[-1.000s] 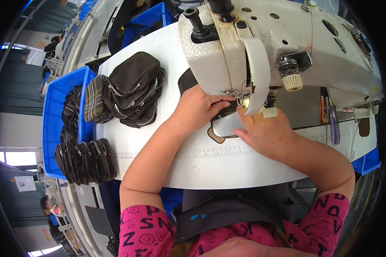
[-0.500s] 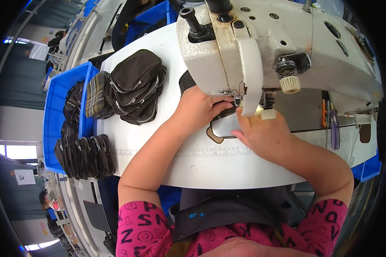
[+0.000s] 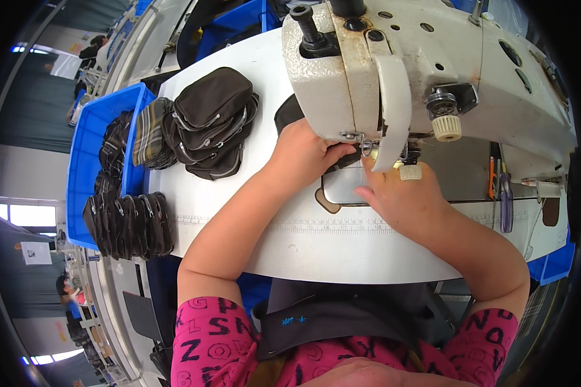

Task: The person is sewing leather pieces using an industrial sewing machine to assemble small pouches.

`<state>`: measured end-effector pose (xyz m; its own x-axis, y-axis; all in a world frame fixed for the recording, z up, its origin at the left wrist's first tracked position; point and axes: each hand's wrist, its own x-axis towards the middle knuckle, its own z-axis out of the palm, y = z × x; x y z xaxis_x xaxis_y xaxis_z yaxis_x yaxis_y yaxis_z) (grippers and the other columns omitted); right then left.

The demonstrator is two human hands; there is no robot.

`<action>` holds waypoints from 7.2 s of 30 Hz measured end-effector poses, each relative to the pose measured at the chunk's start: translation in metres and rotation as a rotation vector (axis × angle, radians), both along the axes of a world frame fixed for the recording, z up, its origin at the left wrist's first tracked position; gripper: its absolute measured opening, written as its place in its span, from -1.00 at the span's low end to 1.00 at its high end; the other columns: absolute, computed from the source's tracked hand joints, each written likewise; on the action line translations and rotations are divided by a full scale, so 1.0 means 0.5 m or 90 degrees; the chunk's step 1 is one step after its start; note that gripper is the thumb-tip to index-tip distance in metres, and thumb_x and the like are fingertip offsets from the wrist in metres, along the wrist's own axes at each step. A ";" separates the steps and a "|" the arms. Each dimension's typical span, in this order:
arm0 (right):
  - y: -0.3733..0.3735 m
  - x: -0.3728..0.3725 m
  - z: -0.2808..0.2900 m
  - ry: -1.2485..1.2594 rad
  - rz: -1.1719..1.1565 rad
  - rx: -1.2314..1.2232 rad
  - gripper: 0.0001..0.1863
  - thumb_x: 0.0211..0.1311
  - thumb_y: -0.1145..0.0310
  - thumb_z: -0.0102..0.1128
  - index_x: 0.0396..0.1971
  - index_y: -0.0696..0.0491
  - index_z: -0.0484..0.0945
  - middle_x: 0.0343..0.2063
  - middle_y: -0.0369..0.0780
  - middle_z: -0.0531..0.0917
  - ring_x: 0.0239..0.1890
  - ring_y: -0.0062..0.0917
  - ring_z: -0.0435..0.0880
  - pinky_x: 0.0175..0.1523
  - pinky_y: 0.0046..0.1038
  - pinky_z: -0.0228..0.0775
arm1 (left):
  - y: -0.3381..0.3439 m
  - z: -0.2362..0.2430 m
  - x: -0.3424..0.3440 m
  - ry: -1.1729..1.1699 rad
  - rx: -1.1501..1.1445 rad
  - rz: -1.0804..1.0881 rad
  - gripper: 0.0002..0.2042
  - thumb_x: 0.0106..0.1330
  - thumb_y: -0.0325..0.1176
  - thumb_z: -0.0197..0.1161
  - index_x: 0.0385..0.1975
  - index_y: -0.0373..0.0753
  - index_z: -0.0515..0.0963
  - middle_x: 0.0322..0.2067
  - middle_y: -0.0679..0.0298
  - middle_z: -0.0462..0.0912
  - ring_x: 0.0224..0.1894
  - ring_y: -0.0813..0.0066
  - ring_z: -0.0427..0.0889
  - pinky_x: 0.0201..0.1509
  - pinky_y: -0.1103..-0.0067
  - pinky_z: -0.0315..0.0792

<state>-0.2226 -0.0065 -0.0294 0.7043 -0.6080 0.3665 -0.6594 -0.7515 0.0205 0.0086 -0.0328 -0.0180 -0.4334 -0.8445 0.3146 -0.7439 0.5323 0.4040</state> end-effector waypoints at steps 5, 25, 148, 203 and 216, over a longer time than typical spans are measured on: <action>-0.003 -0.002 0.002 -0.008 0.001 0.005 -0.52 0.27 -0.05 0.37 -0.09 0.07 0.65 -0.58 -0.29 0.63 -0.66 -0.42 0.60 -0.49 -0.38 0.45 | 0.003 -0.005 -0.008 -0.010 -0.031 0.035 -0.71 0.16 -0.30 0.52 -0.09 -0.09 0.74 -0.16 0.19 0.74 -0.15 0.11 0.70 -0.09 0.31 0.60; -0.008 -0.013 -0.005 -0.006 0.014 -0.021 -0.49 0.31 -0.07 0.34 0.00 0.07 0.70 -0.77 -0.35 0.46 -0.73 -0.43 0.49 -0.53 -0.38 0.36 | 0.035 0.066 0.018 -0.013 0.204 -0.022 -0.80 0.16 -0.34 0.46 -0.21 -0.14 0.70 -0.29 0.15 0.70 -0.21 0.16 0.70 -0.12 0.35 0.58; 0.013 -0.026 0.045 0.070 0.163 0.148 -0.61 0.37 0.15 0.25 -0.05 0.17 0.63 -0.44 -0.25 0.62 -0.37 -0.40 0.69 -0.35 -0.34 0.50 | 0.091 0.055 -0.029 -0.159 -0.033 -0.086 -0.42 -0.07 -0.39 0.46 0.08 -0.32 0.64 0.06 0.27 0.56 0.11 0.27 0.56 0.17 0.45 0.51; -0.011 -0.032 0.044 0.042 0.177 0.208 -0.68 0.22 0.40 0.24 -0.02 0.12 0.64 -0.49 -0.24 0.65 -0.36 -0.36 0.73 -0.33 -0.32 0.53 | 0.051 0.007 0.018 0.034 0.080 -0.066 -0.77 0.25 -0.42 0.45 -0.12 -0.20 0.63 -0.13 0.22 0.70 -0.08 0.14 0.69 0.02 0.37 0.55; -0.050 -0.003 -0.024 -0.106 0.082 0.085 -0.82 0.12 0.50 0.22 -0.25 0.03 0.53 -0.53 -0.19 0.59 -0.42 -0.22 0.68 -0.39 -0.21 0.49 | 0.062 0.028 -0.004 0.014 0.028 -0.002 -0.64 0.15 -0.20 0.55 -0.16 -0.17 0.58 -0.20 0.19 0.65 -0.14 0.15 0.64 -0.01 0.37 0.47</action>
